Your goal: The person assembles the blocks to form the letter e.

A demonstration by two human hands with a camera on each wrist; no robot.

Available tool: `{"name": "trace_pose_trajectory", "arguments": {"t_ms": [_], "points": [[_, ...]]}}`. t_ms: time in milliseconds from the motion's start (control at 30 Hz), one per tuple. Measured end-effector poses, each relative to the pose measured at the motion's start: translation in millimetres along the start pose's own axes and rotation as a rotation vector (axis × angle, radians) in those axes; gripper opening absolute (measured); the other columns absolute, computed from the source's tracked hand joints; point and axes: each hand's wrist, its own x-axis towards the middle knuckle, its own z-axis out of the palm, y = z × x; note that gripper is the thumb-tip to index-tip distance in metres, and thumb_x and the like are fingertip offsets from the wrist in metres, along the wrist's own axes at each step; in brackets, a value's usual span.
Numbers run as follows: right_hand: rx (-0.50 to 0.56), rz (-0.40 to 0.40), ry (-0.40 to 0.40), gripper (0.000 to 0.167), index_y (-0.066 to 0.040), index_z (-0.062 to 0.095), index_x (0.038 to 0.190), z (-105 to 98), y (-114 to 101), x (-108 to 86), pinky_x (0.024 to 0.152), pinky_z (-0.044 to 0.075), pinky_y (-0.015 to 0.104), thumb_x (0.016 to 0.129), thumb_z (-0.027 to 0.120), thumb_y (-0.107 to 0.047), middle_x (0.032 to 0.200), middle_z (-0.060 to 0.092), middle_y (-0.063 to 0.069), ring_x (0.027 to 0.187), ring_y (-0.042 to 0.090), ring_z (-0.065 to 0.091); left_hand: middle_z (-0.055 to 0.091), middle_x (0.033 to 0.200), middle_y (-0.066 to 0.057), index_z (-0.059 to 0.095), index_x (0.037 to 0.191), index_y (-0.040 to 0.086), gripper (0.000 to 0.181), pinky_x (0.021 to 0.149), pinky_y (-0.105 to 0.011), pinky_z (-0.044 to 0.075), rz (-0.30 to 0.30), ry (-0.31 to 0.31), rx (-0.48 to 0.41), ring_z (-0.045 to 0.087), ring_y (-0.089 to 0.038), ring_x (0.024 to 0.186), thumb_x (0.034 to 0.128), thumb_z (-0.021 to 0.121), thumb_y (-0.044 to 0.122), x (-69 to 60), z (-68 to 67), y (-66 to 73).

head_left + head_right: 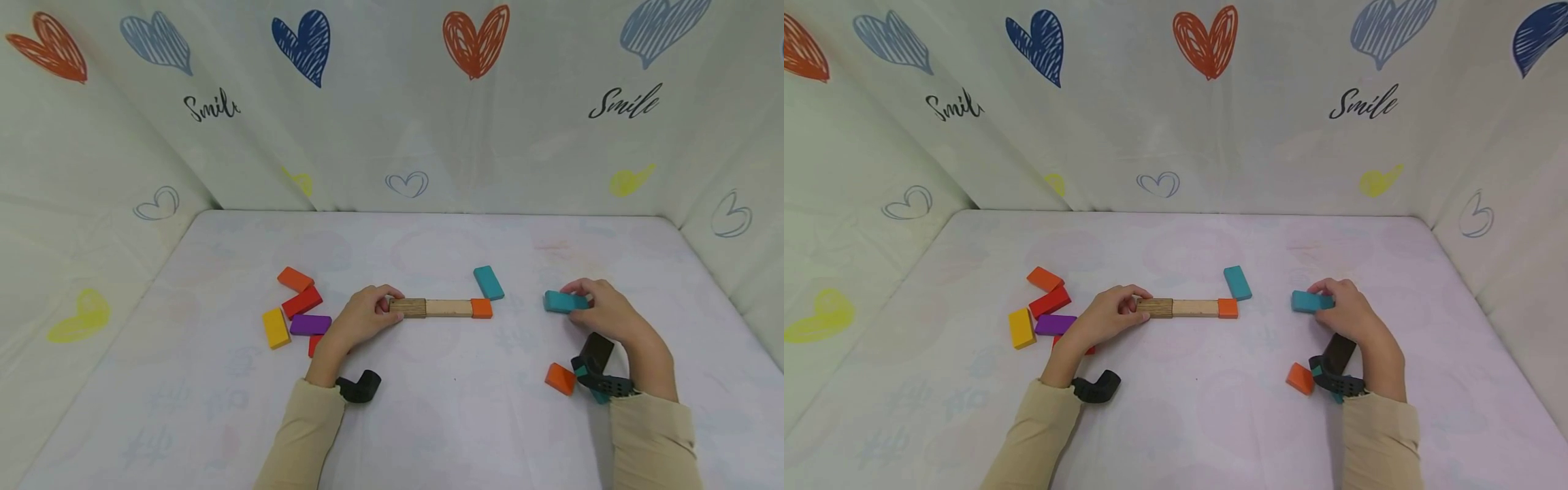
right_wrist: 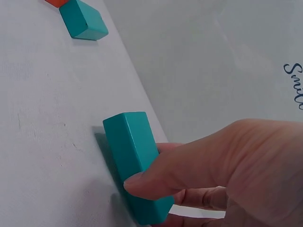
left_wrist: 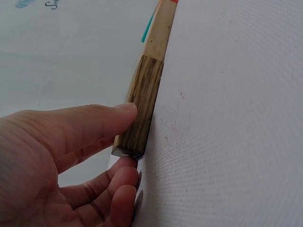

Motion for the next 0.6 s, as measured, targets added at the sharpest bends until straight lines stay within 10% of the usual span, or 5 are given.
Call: {"name": "trace_pose_trajectory", "arguments": {"t_ms": [600], "points": [[0.047, -0.011, 0.163, 0.031, 0.005, 0.051, 0.118, 7.3, -28.1, 8.6, 0.072, 0.041, 0.033, 0.093, 0.051, -0.013, 0.104, 0.053, 0.025, 0.095, 0.036, 0.051, 0.050, 0.081, -0.005, 0.063, 0.110, 0.013, 0.027, 0.061, -0.024, 0.036, -0.008, -0.004, -0.007, 0.044, -0.015, 0.070, 0.0836, 0.068, 0.015, 0.5, -0.3, 1.4]]}}
